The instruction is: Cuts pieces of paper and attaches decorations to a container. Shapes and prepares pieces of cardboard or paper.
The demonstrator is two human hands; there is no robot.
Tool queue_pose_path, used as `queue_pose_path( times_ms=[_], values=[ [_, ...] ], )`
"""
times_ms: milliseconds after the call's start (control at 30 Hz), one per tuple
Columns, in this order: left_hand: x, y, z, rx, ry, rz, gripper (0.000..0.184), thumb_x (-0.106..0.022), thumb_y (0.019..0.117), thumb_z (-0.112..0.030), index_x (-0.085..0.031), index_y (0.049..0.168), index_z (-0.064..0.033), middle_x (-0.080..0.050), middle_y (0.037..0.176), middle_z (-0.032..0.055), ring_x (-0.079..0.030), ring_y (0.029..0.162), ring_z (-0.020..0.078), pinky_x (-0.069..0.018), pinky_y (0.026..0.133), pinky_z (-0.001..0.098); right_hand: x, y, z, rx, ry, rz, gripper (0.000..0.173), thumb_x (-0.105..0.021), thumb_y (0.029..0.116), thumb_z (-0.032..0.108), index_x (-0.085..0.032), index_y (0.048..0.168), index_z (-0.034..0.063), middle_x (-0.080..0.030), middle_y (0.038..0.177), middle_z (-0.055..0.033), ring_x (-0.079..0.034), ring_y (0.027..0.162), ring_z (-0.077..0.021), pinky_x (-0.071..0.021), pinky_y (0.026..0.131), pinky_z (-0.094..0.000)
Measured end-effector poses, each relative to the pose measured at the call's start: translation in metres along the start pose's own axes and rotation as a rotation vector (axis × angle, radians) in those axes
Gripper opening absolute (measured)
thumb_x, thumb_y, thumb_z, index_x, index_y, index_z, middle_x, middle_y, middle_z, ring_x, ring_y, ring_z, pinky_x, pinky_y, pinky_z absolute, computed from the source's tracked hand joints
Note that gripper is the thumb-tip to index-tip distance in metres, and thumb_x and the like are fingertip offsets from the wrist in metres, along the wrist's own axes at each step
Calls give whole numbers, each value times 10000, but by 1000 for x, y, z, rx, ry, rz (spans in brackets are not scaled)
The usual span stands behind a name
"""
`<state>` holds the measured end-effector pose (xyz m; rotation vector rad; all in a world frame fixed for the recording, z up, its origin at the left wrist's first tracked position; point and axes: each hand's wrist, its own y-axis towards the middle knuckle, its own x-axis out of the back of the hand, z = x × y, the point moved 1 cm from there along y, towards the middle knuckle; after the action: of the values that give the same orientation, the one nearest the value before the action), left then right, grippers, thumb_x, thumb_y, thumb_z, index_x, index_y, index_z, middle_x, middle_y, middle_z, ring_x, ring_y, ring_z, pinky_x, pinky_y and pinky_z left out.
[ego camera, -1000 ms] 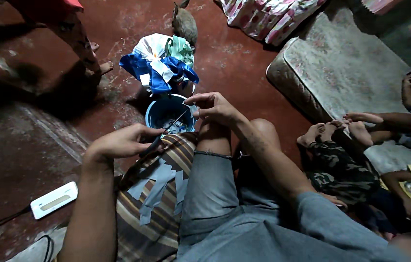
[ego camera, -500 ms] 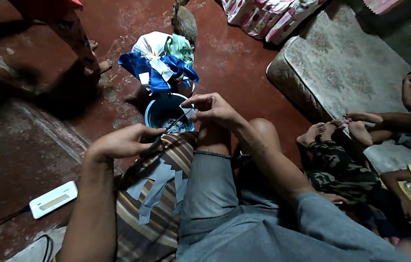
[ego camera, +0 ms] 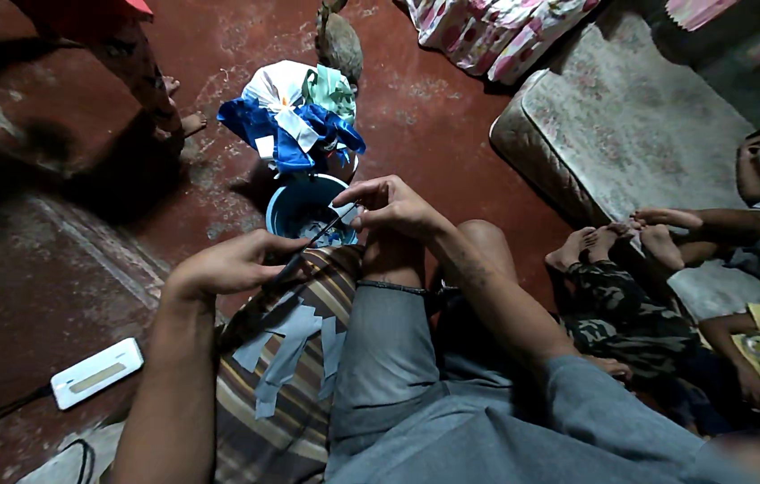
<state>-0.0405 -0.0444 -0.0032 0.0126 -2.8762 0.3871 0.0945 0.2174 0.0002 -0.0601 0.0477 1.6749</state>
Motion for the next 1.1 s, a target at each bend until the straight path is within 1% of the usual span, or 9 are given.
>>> queue_pose_path(
  times_ms=[200, 267, 333, 400, 500, 633, 833, 967, 1100],
  values=[
    [-3, 9, 0, -63, -82, 53, 456, -662, 952, -165, -618, 1398, -84, -744, 1071, -12, -700, 935, 39, -584, 859, 222, -7, -6, 16, -91, -37, -10, 339, -610, 869, -100, -691, 1192, -40, -714, 1098, -106, -650, 757, -92, -575, 687, -258],
    [-3, 8, 1, -59, -93, 49, 438, -667, 943, -170, -640, 1372, -86, -752, 1077, -2, -711, 951, 63, -589, 860, 236, -22, -11, 40, -174, -101, -79, 326, -581, 873, -148, -684, 1168, -54, -707, 1026, -90, -616, 712, -74, -549, 669, -225],
    [-4, 8, 3, -37, -113, 67, 446, -664, 941, -140, -631, 1381, -70, -754, 1093, 31, -721, 977, 108, -597, 881, 268, -22, -11, 39, -201, -96, -88, 344, -576, 865, -156, -683, 1174, -52, -710, 1043, -86, -619, 714, -70, -553, 669, -229],
    [-4, 9, 3, -17, -113, 60, 450, -669, 937, -135, -635, 1383, -85, -752, 1080, 26, -718, 971, 112, -596, 878, 272, -16, -10, 31, -177, -85, -64, 349, -596, 856, -145, -684, 1180, -53, -707, 1063, -94, -610, 697, -69, -551, 648, -235],
    [-5, 8, 5, 10, -128, 62, 470, -672, 939, -142, -628, 1406, -104, -757, 1091, 44, -725, 976, 135, -601, 877, 288, 1, -3, 4, -60, -28, 34, 361, -654, 849, -88, -686, 1207, -51, -699, 1177, -116, -642, 760, -74, -570, 682, -246],
    [-7, 8, 3, 7, -122, 42, 461, -682, 932, -135, -641, 1390, -94, -762, 1063, 47, -730, 940, 133, -608, 850, 277, 4, -2, 1, -53, -6, 52, 361, -662, 849, -67, -683, 1209, -45, -696, 1179, -115, -633, 753, -75, -562, 664, -252],
    [-5, 11, 2, 1, -124, 67, 460, -679, 945, -123, -634, 1402, -100, -766, 1069, 51, -735, 971, 149, -606, 873, 280, 6, -3, 1, -54, 37, 66, 368, -667, 854, -78, -671, 1221, -58, -708, 1076, -108, -631, 732, -76, -569, 665, -249],
    [-7, 10, 4, 17, -169, 61, 448, -670, 936, -52, -649, 1382, -83, -767, 1040, 83, -742, 946, 190, -616, 862, 308, 6, -2, 0, -58, 58, 73, 371, -664, 856, -72, -673, 1226, -49, -711, 1093, -101, -601, 692, -46, -535, 621, -217],
    [-8, 7, -5, 23, -128, 28, 454, -651, 915, -46, -653, 1368, -73, -765, 998, 53, -732, 881, 133, -608, 799, 260, 6, -1, -1, -59, 68, 83, 378, -665, 848, -58, -668, 1226, -54, -713, 1027, -81, -597, 657, -39, -541, 602, -213]
  ],
)
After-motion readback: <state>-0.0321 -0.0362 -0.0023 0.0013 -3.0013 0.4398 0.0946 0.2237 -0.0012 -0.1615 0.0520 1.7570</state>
